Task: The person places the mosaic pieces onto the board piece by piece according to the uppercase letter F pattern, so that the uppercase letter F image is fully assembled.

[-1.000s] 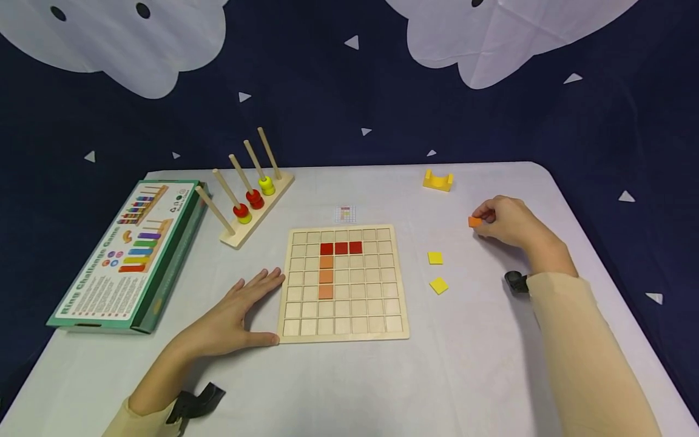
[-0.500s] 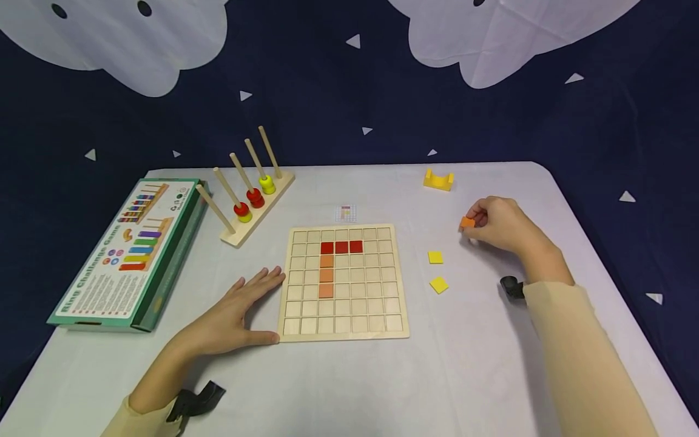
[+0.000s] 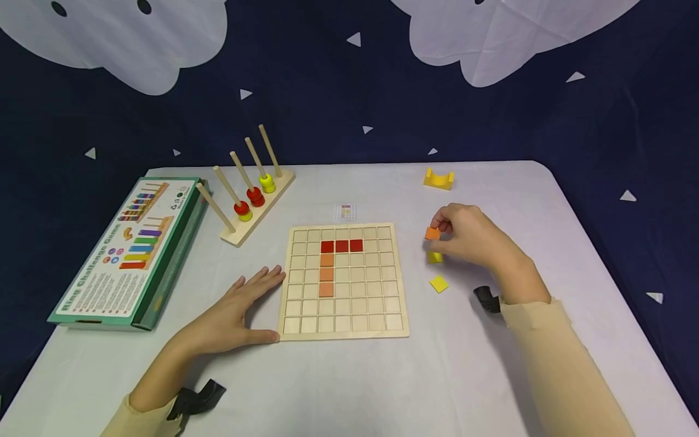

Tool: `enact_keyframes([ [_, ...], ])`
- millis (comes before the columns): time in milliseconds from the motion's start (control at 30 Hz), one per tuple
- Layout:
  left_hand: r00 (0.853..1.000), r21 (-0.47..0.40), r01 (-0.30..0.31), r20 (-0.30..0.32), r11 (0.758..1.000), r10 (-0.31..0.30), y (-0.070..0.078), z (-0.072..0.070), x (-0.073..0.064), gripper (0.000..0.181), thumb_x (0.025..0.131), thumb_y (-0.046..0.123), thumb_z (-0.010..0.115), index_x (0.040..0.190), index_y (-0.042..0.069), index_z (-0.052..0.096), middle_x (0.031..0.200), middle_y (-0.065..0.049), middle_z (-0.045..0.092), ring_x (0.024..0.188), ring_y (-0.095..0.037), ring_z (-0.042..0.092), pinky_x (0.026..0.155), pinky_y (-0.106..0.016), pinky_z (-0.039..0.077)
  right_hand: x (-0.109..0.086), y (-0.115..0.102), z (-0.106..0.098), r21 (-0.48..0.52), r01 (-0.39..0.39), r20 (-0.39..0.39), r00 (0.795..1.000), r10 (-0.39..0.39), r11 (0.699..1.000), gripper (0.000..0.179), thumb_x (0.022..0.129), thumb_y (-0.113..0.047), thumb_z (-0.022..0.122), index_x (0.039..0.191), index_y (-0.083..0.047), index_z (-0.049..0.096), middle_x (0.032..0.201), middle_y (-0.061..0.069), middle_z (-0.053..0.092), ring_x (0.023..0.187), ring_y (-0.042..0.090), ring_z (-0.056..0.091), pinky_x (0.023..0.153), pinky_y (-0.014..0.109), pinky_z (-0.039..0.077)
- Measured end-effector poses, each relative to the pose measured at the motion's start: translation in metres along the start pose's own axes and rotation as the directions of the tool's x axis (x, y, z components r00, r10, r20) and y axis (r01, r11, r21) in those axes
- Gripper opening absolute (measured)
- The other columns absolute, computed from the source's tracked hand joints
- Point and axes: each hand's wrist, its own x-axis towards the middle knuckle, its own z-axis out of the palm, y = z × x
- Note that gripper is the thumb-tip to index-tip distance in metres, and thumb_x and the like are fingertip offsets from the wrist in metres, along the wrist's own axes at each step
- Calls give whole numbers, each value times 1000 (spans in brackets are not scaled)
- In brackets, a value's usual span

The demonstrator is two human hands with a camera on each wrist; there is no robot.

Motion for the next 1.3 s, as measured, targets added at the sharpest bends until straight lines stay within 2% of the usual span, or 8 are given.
enact_keyframes([
  [367,1000,-4,-7,-7,1000,7,0,0,0,112,76,36,97,168,15,37,177,-6,31,167,-35,22,132,-71,9,0,-30,17,63,76,0,997,-76,995,23,81,-13,84,101,-8,74,97,2,73,89,19,67,82,35,58],
  [800,1000,-4,-17,-16,1000,17,1,0,-1,109,77,37,97,168,14,39,177,-8,33,167,-37,24,131,-73,10,4,-66,36,111,149,58,986,-156,983,23,81,-11,82,103,-10,74,98,0,70,92,19,66,85,38,59],
  [967,1000,-1,-22,-19,1000,22,1,-1,-2,108,78,40,96,167,14,40,176,-8,34,166,-38,26,130,-74,11,5,-80,44,96,194,59,978,-200,976,23,80,-13,83,101,-11,73,94,-3,68,88,17,64,82,34,58],
  [1300,1000,-1,-21,-22,1000,21,1,-1,-2,108,78,39,96,167,15,40,176,-8,35,166,-38,26,130,-74,11,6,-114,59,70,296,92,949,-302,953,21,81,-17,83,97,-9,73,88,-1,63,78,11,53,70,28,50],
])
